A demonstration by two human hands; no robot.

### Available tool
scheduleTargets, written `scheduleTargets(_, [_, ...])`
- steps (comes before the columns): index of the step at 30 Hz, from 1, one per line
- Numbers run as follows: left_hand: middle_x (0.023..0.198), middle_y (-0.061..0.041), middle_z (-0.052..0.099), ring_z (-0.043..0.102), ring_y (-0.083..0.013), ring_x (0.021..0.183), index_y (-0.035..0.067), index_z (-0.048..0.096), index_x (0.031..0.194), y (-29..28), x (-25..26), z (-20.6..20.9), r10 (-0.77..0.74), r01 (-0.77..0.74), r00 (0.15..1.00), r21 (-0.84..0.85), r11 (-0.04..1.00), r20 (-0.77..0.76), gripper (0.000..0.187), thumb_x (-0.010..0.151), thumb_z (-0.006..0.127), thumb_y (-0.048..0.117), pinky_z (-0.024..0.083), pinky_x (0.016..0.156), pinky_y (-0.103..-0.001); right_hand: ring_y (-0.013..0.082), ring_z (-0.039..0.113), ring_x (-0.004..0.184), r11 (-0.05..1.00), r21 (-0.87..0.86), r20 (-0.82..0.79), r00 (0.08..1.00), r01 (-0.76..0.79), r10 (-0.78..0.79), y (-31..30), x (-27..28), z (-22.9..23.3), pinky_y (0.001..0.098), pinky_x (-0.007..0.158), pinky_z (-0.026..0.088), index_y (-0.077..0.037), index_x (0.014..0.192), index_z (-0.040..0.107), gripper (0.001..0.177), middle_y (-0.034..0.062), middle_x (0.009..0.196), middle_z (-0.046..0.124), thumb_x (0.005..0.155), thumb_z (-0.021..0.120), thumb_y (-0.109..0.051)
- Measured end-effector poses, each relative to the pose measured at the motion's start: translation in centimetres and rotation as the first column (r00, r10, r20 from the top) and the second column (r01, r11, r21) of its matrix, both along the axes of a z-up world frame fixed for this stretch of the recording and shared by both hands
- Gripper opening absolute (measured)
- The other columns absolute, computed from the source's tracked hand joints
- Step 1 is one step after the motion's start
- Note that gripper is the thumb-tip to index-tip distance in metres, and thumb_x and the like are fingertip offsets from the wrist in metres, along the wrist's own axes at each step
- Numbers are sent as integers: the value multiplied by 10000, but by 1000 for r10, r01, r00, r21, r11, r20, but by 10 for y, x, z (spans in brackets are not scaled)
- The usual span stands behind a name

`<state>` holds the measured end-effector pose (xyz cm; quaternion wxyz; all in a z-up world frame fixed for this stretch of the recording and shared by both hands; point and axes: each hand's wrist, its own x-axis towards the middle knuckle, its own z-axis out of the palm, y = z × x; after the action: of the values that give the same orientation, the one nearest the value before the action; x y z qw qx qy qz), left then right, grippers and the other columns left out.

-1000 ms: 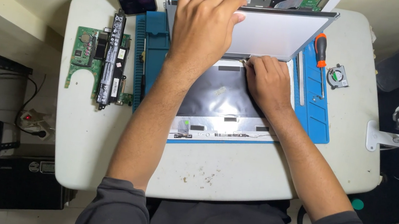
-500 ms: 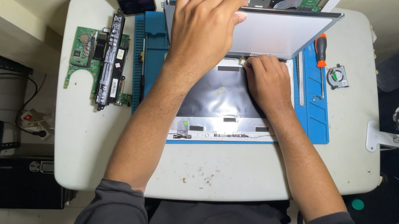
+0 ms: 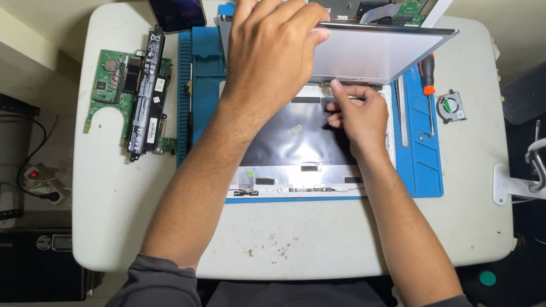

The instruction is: Disassembling and repairing a laptop screen assembly using a screwdriver and manual prying.

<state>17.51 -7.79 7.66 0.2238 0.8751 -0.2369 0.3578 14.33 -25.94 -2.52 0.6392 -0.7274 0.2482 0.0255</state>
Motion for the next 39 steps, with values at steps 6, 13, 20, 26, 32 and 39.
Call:
scheduleTargets(6, [835,66,687,551,-235,767,191,706,949,0,-4,3,15,-15,1000,4,1000,16,157,857,833,187,373,721,-384,176,707,615,965,241,-34,994,107,-102,-4,7,-16,229,586,638,-58,1099,569,404,139,814,712,864,804,-288])
scheduleTargets(13, [853,57,702,554,-246,758,182,714,965,2,-4,2,1,-1,1000,-11,1000,-5,162,858,835,189,374,722,-395,99,655,587,881,440,-99,984,175,-147,-6,7,-11,170,583,613,-109,959,605,205,86,784,675,909,783,-197])
scheduleTargets(20, [839,66,688,552,-244,743,192,709,967,0,-5,5,25,-25,1000,-12,1000,6,165,858,833,189,369,712,-384,99,702,669,815,558,-103,987,158,-120,-7,14,-20,147,623,615,-64,942,644,113,89,805,694,946,738,-127])
scheduleTargets(26, [830,73,685,550,-241,759,194,709,954,-1,-6,5,32,-32,999,-3,999,7,152,857,823,176,374,722,-385,252,740,780,830,531,-103,985,171,-138,2,17,-18,307,792,667,-57,992,602,78,180,955,727,975,620,-131])
scheduleTargets(32, [831,79,682,554,-233,774,197,709,957,-4,-8,6,34,-34,999,9,999,16,152,858,823,188,374,722,-383,258,735,805,826,531,-114,982,190,-153,4,21,-19,324,817,671,-42,987,588,53,174,954,719,963,581,-89])
scheduleTargets(39, [840,77,687,559,-237,779,194,718,965,-6,-10,6,39,-39,999,1,999,36,130,870,805,178,374,721,-383,243,734,825,850,489,-140,979,196,-145,7,22,-16,300,802,674,-59,959,564,58,169,963,700,901,556,-67])
